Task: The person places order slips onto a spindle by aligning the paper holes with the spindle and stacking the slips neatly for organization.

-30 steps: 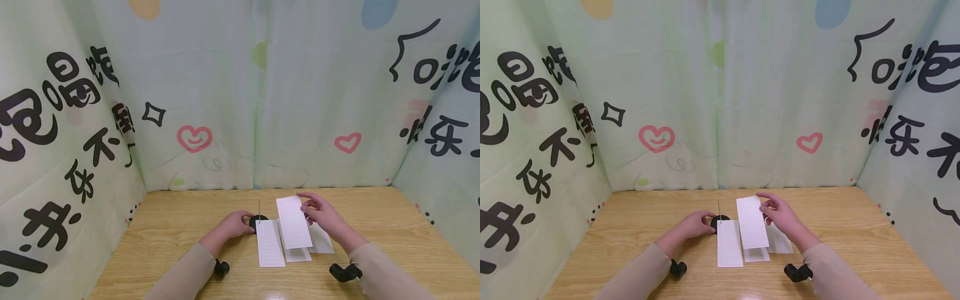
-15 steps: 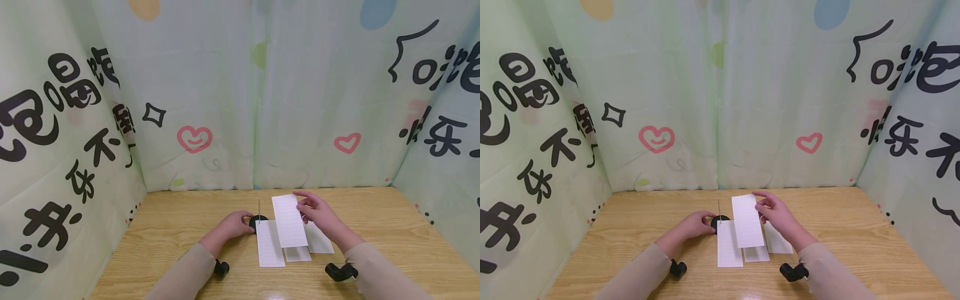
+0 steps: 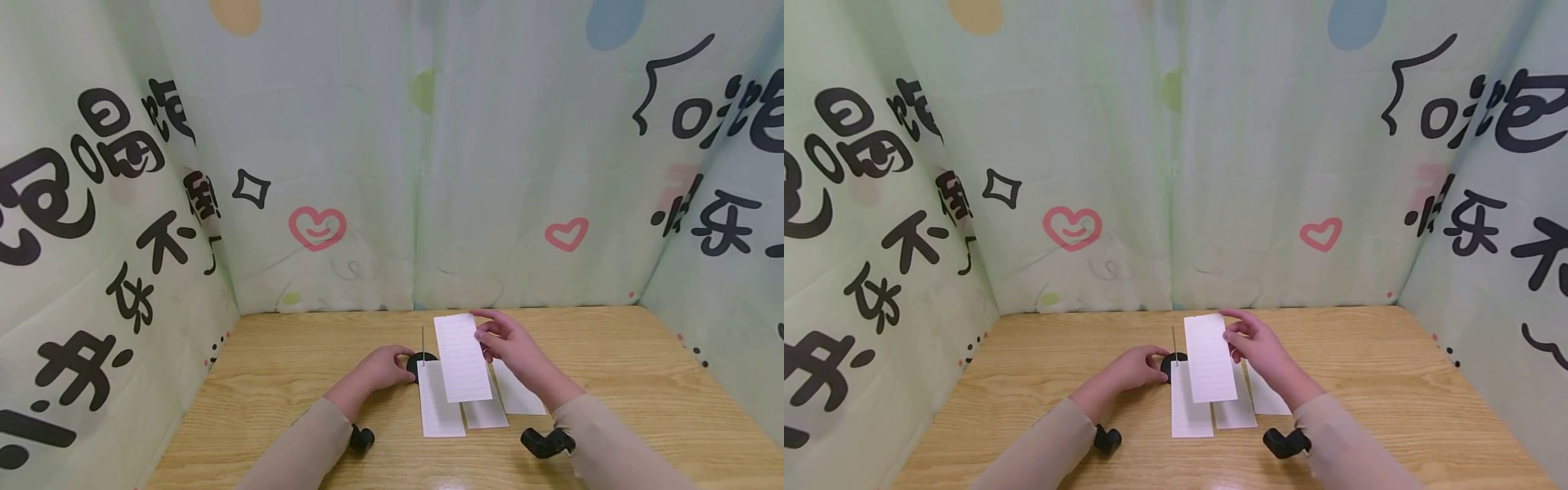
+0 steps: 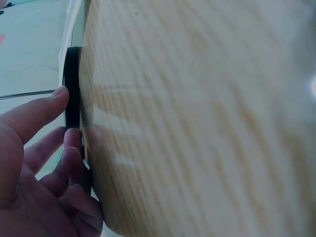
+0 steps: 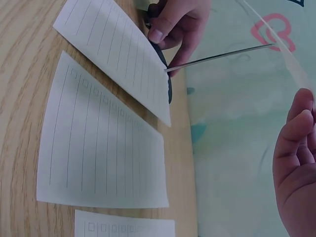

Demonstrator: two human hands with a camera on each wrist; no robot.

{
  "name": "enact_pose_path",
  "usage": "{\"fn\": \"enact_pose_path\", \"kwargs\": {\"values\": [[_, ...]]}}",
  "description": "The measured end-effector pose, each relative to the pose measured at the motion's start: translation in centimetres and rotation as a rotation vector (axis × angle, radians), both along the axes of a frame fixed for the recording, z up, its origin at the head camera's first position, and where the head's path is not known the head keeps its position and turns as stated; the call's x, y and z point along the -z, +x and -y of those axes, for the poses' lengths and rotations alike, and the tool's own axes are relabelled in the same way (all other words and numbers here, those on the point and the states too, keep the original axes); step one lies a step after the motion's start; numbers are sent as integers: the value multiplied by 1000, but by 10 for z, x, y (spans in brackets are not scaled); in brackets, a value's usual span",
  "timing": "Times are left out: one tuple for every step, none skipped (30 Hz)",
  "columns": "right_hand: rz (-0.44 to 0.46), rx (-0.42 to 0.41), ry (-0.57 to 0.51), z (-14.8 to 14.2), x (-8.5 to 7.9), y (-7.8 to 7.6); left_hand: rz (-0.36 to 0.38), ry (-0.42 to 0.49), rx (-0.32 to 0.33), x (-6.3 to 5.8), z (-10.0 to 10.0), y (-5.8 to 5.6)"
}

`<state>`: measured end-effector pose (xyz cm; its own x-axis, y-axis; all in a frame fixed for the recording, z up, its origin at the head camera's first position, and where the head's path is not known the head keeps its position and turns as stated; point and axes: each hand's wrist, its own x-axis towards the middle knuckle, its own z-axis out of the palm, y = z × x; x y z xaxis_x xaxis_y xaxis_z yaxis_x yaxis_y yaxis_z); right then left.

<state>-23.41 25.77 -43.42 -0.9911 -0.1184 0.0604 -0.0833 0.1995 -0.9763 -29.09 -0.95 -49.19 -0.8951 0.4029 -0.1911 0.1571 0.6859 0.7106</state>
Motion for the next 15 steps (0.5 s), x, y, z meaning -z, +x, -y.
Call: {"fn": "enact_pose_path", "kwargs": {"values": [[-1, -1, -3, 1, 0, 0, -2, -1, 2, 0, 0, 0], [-2, -2, -11, 2, 0, -1, -4, -1, 3, 0, 0, 0], [-4, -7, -17, 3, -1, -1, -5, -1, 5, 0, 0, 0], [-4, -6, -24, 4, -1, -1, -8, -1, 7, 0, 0, 0], [-5, -12, -29, 5, -1, -1, -10, -1, 9, 0, 0, 0], [0, -7, -37, 6, -2, -1, -10, -1, 10, 0, 0, 0], [-4, -12, -38, 7, -2, -1, -8, -1, 11, 1, 0, 0], [-4, -12, -44, 8, -2, -1, -8, 0, 12, 1, 0, 0], [-6, -16, -41, 9, -3, 0, -8, 0, 13, 1, 0, -1], [-6, -15, -43, 11, -4, 0, -7, -1, 13, 1, 0, -1], [-4, -18, -43, 12, -4, 0, -6, -2, 12, 1, 0, -1], [-2, -16, -45, 14, -5, 0, -4, -2, 11, 1, 0, -1], [-3, -21, -43, 15, -5, 0, -2, -2, 10, 2, 0, -1], [0, -21, -47, 16, -5, 0, -3, -1, 11, 2, 0, -1], [-1, -27, -50, 17, -5, 0, -3, 0, 11, 2, 0, -1]]}}
